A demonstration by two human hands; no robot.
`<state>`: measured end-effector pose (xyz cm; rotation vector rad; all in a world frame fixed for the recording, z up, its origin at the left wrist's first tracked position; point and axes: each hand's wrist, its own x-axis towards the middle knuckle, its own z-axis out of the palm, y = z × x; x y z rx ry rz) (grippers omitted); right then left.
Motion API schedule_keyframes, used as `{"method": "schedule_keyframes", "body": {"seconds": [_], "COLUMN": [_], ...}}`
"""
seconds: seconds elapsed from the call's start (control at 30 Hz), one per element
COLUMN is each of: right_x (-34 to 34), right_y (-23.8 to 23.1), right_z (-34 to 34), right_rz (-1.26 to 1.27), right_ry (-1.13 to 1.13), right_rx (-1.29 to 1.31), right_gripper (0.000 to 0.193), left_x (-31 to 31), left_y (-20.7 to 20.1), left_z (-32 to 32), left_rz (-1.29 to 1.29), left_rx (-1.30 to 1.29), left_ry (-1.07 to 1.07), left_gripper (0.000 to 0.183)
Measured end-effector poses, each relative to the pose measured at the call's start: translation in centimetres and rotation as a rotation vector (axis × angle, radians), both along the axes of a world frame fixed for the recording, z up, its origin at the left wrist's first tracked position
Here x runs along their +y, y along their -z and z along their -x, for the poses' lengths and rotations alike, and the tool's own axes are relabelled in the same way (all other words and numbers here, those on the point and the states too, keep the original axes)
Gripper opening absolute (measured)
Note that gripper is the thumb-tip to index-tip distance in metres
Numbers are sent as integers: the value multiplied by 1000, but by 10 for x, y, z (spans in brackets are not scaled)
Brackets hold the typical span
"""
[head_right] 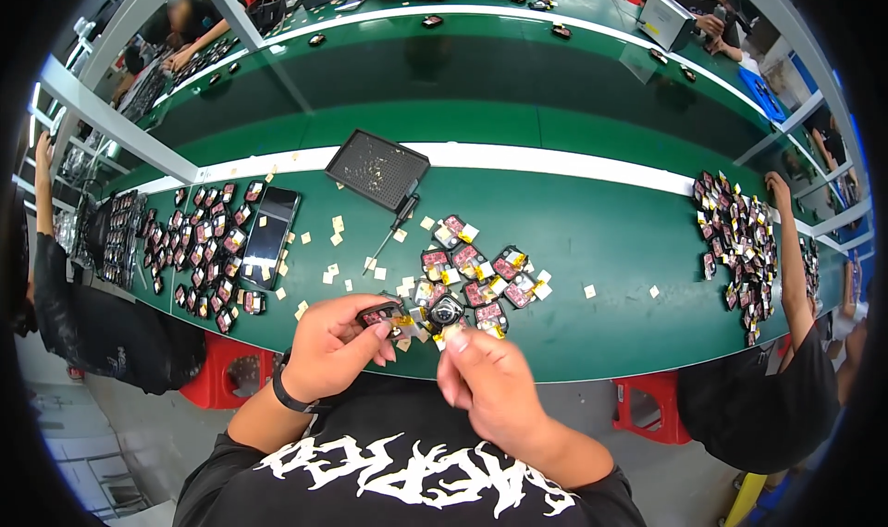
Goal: Assembling small electronic components on a factory production line.
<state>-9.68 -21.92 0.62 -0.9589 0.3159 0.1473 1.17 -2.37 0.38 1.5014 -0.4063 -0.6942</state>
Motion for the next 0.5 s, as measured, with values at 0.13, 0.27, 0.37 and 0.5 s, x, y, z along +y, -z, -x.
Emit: {"method": "schedule_keyframes", "body": {"seconds": [0.13, 0.27, 0.37, 0.5], "right_x": [14, 8, -1, -7], "right_y": [24, 14, 19, 24], "right_z": [26, 29, 24, 17], "right_rz": [-231, 28, 18, -76], "right_ry": [-258, -294, -146, -68], "right_rx": [194, 222, 203, 121], "right_gripper": [61, 60, 57, 63], "left_x": [-1, 0, -2, -3], "left_y": [-6, 0, -2, -1], "left_z": [4, 5, 6, 9], "left_rz": [-106, -84, -9, 78], "left_rx": [-236, -141, 51, 222], "left_ry": [-8, -31, -2, -36], "left_gripper": [28, 30, 33, 37]}}
